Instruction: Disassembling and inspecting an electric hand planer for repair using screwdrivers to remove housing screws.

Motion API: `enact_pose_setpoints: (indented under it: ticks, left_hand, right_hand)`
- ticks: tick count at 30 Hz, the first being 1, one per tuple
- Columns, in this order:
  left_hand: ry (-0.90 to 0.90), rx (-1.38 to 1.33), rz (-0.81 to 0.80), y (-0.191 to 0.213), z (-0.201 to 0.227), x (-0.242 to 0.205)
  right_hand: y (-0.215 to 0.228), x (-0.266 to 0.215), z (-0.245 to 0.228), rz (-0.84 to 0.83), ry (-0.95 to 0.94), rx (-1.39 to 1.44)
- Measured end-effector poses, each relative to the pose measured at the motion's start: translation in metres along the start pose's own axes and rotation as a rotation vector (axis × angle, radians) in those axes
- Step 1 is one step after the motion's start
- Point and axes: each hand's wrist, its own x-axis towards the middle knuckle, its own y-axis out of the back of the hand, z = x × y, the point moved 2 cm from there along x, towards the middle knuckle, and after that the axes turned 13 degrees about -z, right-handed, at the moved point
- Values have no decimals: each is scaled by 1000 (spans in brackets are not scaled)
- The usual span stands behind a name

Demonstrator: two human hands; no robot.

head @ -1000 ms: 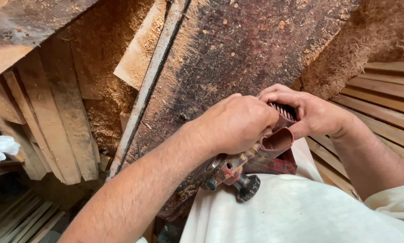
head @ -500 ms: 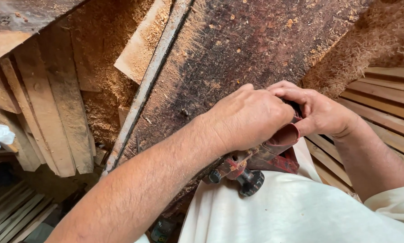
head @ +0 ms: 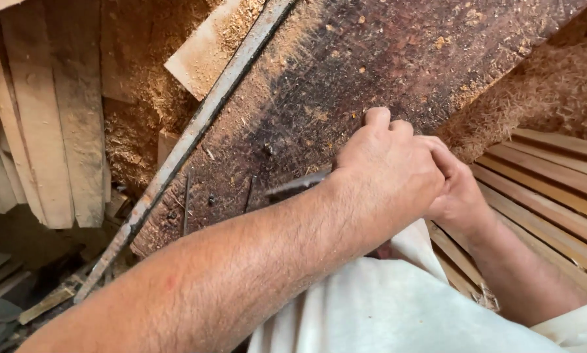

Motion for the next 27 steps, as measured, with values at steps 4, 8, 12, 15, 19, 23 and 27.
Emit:
enact_pose_setpoints:
  ticks: [4, 8, 12, 15, 19, 23, 27]
  left_hand:
    - [45, 61, 83, -11, 6, -11]
    - [120, -101, 261, -49, 24, 5]
    - [-41, -466, 1245, -60, 22, -74]
    - [41, -718, 1503, -89, 3, -107]
    - [147, -1273, 1697, -133, -31, -62]
    - [-14, -1526, 1772, -137, -35, -50]
    - [-156, -1186, 1516, -129, -43, -30]
  right_hand:
    - [-23, -5, -5, 113, 38, -31]
    - [-58, -8, -11, 222, 53, -48]
    - [-83, -18, -15, 380, 105, -78]
    - [-91, -25, -13, 468, 103, -82]
    - [-104, -30, -2, 523, 119, -196]
    - [-94, -46, -3, 375, 135, -259]
    - [-71, -35, -15, 78, 168, -204]
